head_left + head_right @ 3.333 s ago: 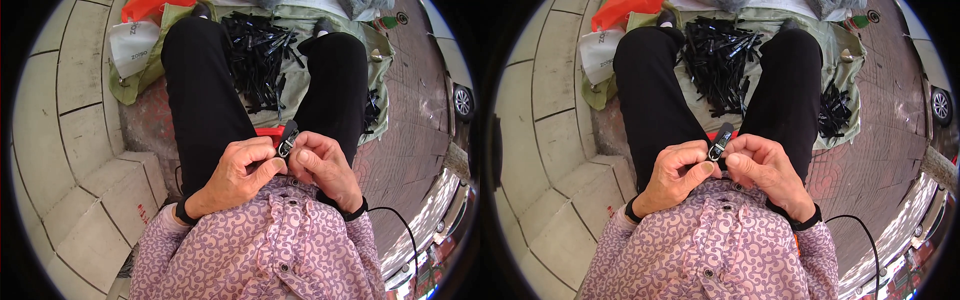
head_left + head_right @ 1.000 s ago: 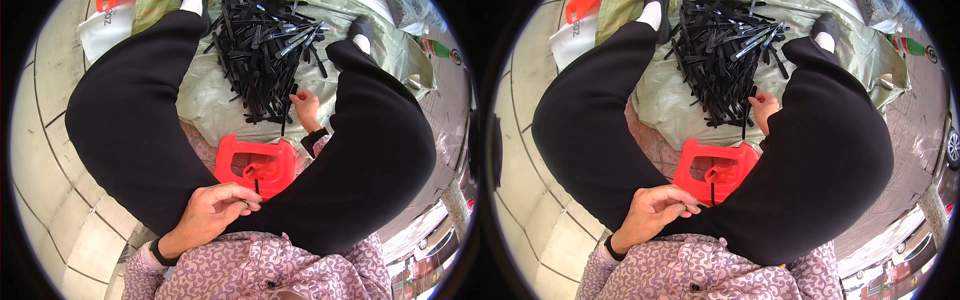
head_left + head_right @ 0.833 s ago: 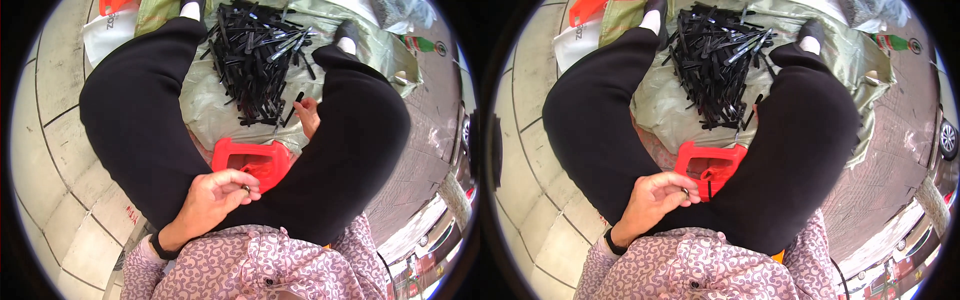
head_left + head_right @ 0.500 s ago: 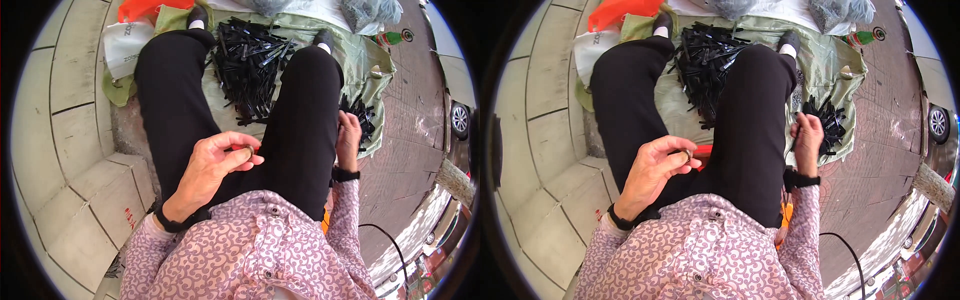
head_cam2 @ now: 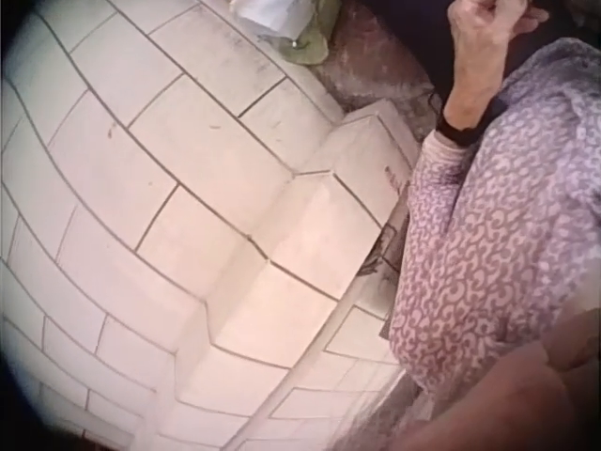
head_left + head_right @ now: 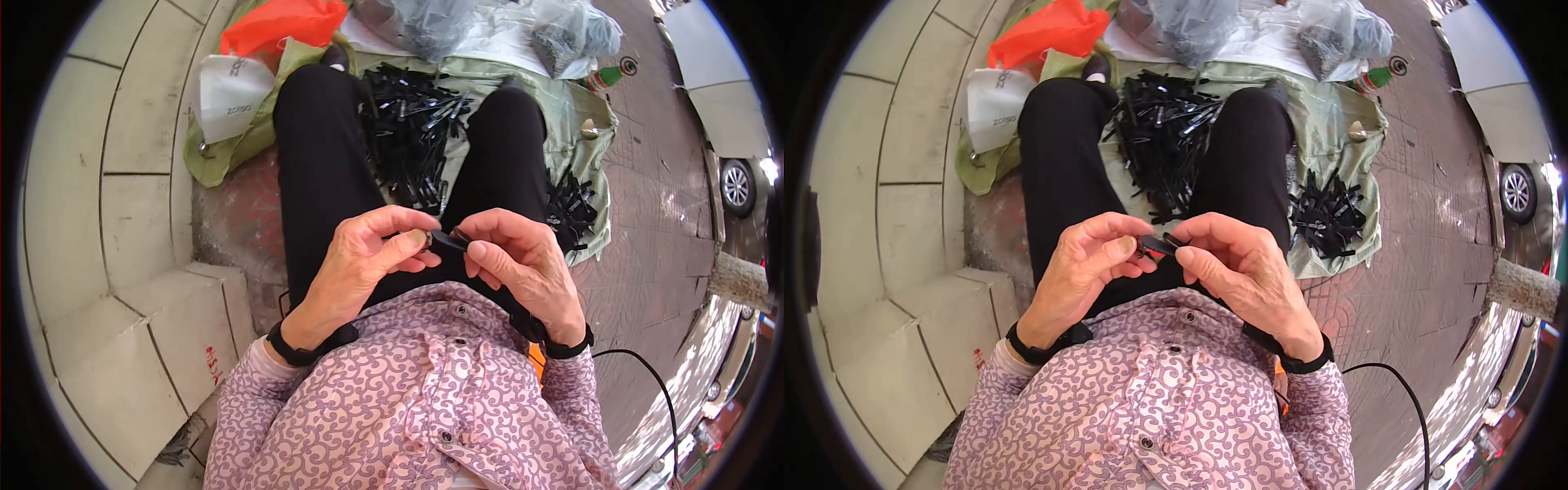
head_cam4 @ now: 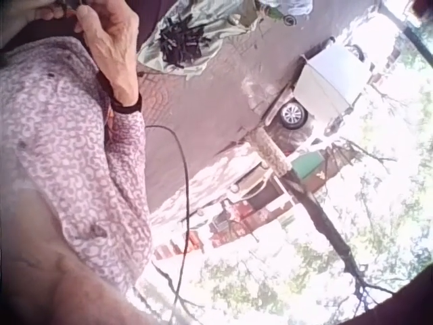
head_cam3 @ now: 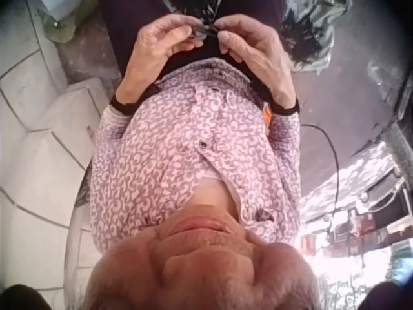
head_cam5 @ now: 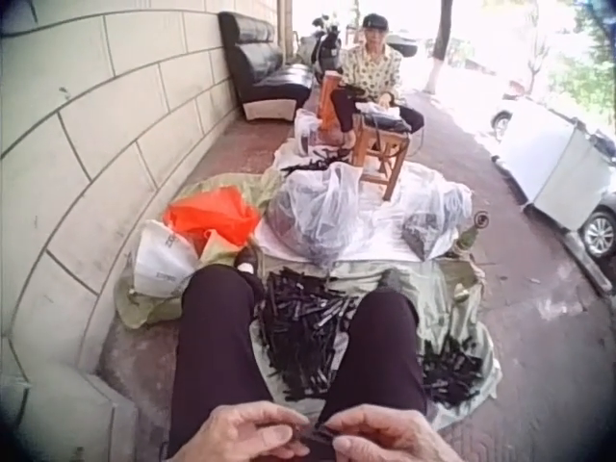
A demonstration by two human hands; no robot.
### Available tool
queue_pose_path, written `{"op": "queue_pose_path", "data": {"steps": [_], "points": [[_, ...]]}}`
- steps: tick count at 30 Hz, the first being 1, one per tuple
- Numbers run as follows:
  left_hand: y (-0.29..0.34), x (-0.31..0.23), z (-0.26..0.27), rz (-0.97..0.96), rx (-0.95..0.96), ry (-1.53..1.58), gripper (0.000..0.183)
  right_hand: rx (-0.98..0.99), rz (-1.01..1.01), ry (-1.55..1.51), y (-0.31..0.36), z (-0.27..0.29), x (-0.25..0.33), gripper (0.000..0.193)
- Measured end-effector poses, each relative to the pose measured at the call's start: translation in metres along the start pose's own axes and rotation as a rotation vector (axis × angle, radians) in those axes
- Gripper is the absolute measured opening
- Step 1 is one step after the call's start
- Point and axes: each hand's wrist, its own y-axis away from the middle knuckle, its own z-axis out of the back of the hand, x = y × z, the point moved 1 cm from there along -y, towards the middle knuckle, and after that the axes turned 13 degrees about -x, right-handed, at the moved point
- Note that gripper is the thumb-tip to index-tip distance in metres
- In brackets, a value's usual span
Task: Assembling plastic buckles onto black straps.
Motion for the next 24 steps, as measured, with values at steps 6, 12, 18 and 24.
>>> {"op": "queue_pose_path", "data": {"steps": [6,12,18,24], "points": [[0.006,0.008,0.008,-0.083,-0.02,-0.042,0.025,0.002,0.055,-0.015,0.002,-0.017,-0.014,0.025],[0.004,0.008,0.011,-0.026,-0.032,-0.053,0.02,0.024,0.043,-0.273,0.004,-0.025,-0.018,0.026],[-0.008,0.011,0.011,0.073,-0.017,0.032,0.022,0.017,0.051,-0.375,-0.003,-0.008,-0.032,0.016],[-0.015,0.01,0.009,-0.041,-0.035,0.019,0.029,-0.173,0.153,-0.285,-0.009,0.002,-0.027,0.011]]}}
